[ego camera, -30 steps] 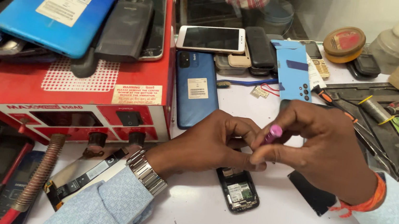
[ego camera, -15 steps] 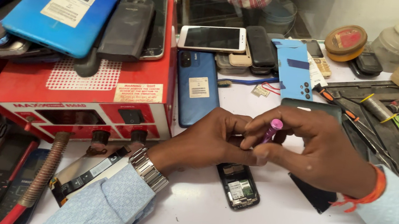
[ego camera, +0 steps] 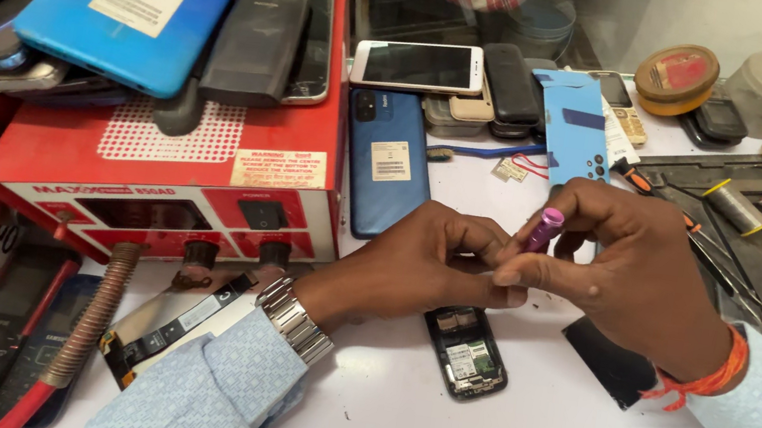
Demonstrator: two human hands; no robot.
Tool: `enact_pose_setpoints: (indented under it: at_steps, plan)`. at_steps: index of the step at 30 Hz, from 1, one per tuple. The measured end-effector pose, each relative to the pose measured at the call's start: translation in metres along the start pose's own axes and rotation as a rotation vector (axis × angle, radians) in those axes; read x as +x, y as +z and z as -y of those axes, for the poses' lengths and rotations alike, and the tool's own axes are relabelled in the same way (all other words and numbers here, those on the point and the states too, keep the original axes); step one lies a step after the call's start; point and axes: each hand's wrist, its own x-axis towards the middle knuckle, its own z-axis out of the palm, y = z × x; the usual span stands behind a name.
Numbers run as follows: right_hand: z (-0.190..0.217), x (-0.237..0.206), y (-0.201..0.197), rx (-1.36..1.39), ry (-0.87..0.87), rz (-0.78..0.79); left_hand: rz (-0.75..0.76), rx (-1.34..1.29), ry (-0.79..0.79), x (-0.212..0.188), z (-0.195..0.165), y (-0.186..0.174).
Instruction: The person disassembles a black feature phone using a small screwdriver, removes the keypad, and inspects the internal components. The person then reassembles the phone by placing the keypad back and securing it with screws.
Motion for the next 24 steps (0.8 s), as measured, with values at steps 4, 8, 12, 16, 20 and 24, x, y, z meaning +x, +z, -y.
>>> enact_pose_setpoints:
  at_steps: [4,8,12,16,20,24]
  plan:
    - [0.007,0.003,-0.003,0.135,-0.004,-0.056,-0.080,-0.019,-0.045,0.002,0.004,0.003]
    - [0.017,0.012,-0.011,-0.218,0.181,-0.127,-0.161,-0.096,0.011,0.003,0.010,0.005]
    - [0.027,0.019,-0.014,-0.540,-0.039,0.085,-0.233,-0.335,0.112,0.006,0.016,0.010]
    - [0.035,0.022,-0.016,-0.750,0.329,0.372,-0.352,-0.334,0.154,0.006,0.019,0.007]
    - [0.033,0.023,-0.013,-0.694,0.401,0.434,-0.430,-0.283,0.134,0.003,0.017,0.005]
    - [0.028,0.022,-0.013,-0.522,0.278,0.436,-0.443,-0.262,0.116,0.004,0.014,0.009]
